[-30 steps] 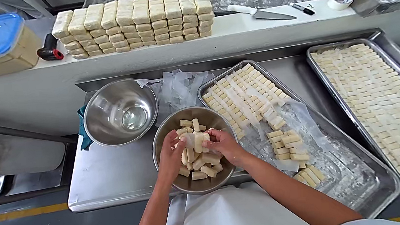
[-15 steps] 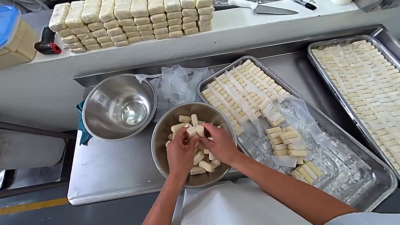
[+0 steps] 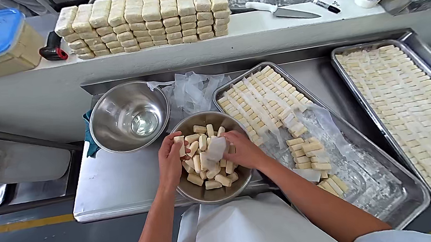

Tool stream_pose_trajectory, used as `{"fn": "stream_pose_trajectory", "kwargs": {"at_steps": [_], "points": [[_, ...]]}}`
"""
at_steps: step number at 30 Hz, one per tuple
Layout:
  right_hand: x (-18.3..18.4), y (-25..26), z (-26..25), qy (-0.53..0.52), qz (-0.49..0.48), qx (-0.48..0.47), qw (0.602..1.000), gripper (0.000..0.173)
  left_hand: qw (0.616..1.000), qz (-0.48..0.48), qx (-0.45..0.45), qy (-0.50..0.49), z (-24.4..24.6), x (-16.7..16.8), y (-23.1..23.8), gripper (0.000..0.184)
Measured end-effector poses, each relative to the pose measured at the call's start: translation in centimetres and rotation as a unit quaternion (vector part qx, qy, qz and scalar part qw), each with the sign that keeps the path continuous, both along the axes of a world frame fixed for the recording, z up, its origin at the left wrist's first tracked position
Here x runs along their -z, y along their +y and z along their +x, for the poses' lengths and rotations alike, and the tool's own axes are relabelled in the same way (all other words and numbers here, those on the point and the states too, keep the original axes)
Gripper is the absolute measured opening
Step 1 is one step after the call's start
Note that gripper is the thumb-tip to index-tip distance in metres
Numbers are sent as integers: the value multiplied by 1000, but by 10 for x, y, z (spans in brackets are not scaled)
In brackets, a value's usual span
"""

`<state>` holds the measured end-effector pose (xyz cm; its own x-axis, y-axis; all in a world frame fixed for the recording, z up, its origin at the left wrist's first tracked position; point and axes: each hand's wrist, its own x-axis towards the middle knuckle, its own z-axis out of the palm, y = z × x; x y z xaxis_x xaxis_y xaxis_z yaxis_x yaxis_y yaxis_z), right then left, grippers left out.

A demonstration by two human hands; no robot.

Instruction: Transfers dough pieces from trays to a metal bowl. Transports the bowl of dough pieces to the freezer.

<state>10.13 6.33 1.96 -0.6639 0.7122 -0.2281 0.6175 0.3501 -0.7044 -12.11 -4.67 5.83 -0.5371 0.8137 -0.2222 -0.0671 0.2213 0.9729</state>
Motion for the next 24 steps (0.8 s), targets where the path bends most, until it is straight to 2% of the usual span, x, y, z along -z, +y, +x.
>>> {"fn": "stream_pose_trajectory", "kwargs": {"at_steps": [2, 4, 7, 10, 12, 14, 16, 17, 19, 21, 24], "points": [[1, -11, -10, -52, 37, -35, 997, 79, 999, 18, -38, -12, -2, -4, 0, 34], [3, -14, -15, -80, 56, -30, 995, 75, 997, 34, -64, -6, -6, -4, 2, 40], [3, -11, -7, -7, 58, -9, 998, 63, 999, -9, 33, 41, -9, 0, 0, 63], [-15, -17, 1, 103, 124, -47, 986, 61, 984, -85, 135, 81, 3, -4, -4, 60], [-26, -21, -2, 140, 170, -85, 972, 66, 980, -95, 169, 50, 15, -6, -2, 52], [-36, -25, -5, 165, 125, -86, 974, 72, 985, -80, 155, -15, 31, -7, 1, 36], [-42, -23, -6, 190, -22, -33, 981, 80, 988, -45, 135, -55, 38, -8, 1, 29], [-42, -22, -5, 204, -100, 8, 974, 78, 989, -28, 137, -57, 38, -8, 0, 30], [-42, -20, -3, 208, -211, 64, 953, 60, 988, -15, 142, -54, 39, -6, -3, 33], [-39, -20, -2, 201, -229, 70, 950, 45, 989, -14, 144, -33, 42, -6, -3, 33], [-36, -26, -5, 189, -174, 92, 962, 39, 989, -17, 133, 56, 51, -7, -1, 31]]}}
